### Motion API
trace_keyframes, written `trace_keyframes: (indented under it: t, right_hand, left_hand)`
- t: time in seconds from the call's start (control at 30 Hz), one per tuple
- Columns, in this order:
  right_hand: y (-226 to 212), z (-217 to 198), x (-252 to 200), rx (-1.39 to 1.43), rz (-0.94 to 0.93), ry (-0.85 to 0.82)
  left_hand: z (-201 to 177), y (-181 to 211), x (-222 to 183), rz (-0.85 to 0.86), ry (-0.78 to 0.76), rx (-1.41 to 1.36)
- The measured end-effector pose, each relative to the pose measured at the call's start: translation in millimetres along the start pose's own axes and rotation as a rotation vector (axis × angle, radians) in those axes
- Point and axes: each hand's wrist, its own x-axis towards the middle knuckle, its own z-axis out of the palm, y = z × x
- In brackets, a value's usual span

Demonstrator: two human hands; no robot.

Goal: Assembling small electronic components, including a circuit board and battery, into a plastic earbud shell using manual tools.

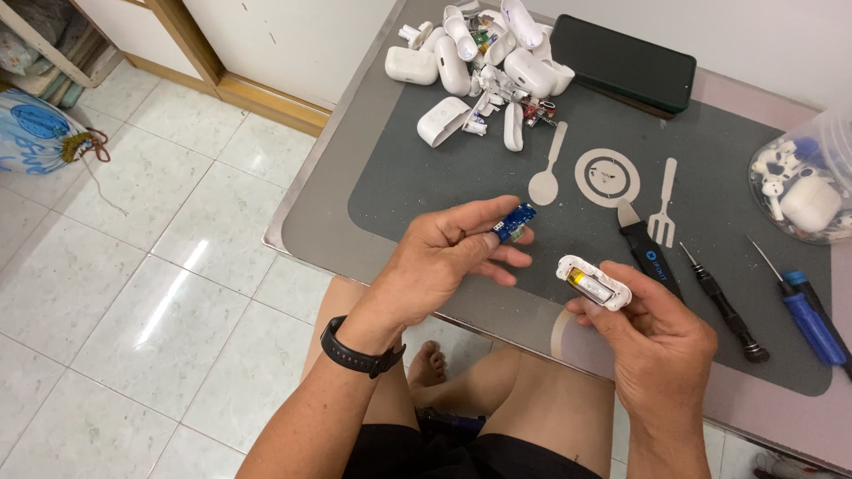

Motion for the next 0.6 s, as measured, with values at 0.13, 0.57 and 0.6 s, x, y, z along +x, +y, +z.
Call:
trace_keyframes:
  t: [0.13,0.57,0.6]
  right_hand:
    - [-2.6,0.3,-0.7,-0.011,0.004,0.005]
    - [2.6,-1.5,0.2,0.018,-0.007,0.002]
    - [3.7,-1.9,0.2,0.01,-0.02,-0.005]
  left_hand:
    - [1.5,0.9,0.1,-0.006,0.012,0.015]
    - [17.1,-24.9,-11.0,0.367,0.153,0.696]
    - [18.6,-27.2,-11.9,0.409,0.176,0.773]
